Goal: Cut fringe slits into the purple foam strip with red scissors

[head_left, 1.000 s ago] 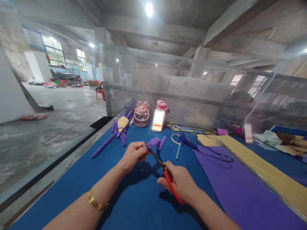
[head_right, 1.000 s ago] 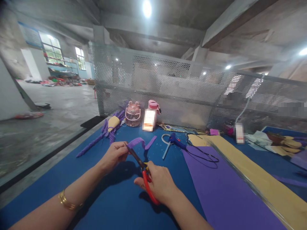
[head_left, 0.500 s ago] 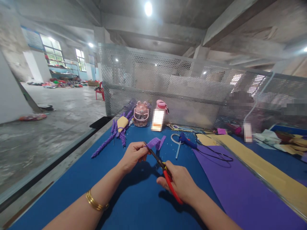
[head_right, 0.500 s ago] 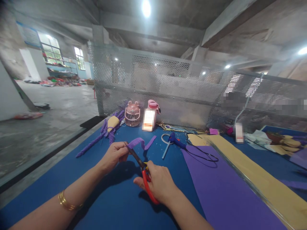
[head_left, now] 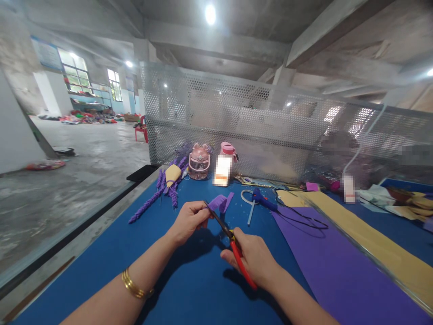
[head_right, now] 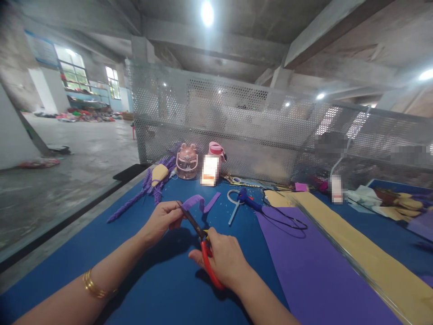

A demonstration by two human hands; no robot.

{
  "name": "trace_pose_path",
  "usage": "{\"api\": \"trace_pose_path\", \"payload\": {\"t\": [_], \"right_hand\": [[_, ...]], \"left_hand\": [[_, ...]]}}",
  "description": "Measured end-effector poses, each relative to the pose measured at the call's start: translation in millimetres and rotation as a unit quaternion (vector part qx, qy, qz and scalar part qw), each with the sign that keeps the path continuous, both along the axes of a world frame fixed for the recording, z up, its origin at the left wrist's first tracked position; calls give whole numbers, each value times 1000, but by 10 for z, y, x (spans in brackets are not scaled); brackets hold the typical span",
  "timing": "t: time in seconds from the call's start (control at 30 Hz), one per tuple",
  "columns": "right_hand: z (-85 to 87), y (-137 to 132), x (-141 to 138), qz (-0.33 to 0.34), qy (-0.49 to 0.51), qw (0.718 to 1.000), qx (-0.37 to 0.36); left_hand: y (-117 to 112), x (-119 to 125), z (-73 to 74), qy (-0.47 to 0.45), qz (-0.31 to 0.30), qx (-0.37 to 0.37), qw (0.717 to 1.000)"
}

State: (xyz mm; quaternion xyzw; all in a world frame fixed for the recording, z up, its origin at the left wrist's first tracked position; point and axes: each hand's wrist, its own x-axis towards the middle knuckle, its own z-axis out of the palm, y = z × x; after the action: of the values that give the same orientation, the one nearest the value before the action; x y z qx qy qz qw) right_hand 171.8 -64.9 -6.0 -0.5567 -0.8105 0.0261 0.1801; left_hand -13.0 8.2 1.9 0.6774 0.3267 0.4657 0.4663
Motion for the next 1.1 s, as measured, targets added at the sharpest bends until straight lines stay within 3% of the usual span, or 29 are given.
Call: {"api": "trace_pose_path", "payload": {"t": [0.63, 1.1], "right_hand": [[-49, 27, 35, -4, -24, 1000, 9], [-74, 44, 20, -11, -27, 999, 16]], "left_hand": [[-9, 17, -13, 0, 0, -3, 1000], [-18, 48, -25, -15, 8, -50, 999]]}}
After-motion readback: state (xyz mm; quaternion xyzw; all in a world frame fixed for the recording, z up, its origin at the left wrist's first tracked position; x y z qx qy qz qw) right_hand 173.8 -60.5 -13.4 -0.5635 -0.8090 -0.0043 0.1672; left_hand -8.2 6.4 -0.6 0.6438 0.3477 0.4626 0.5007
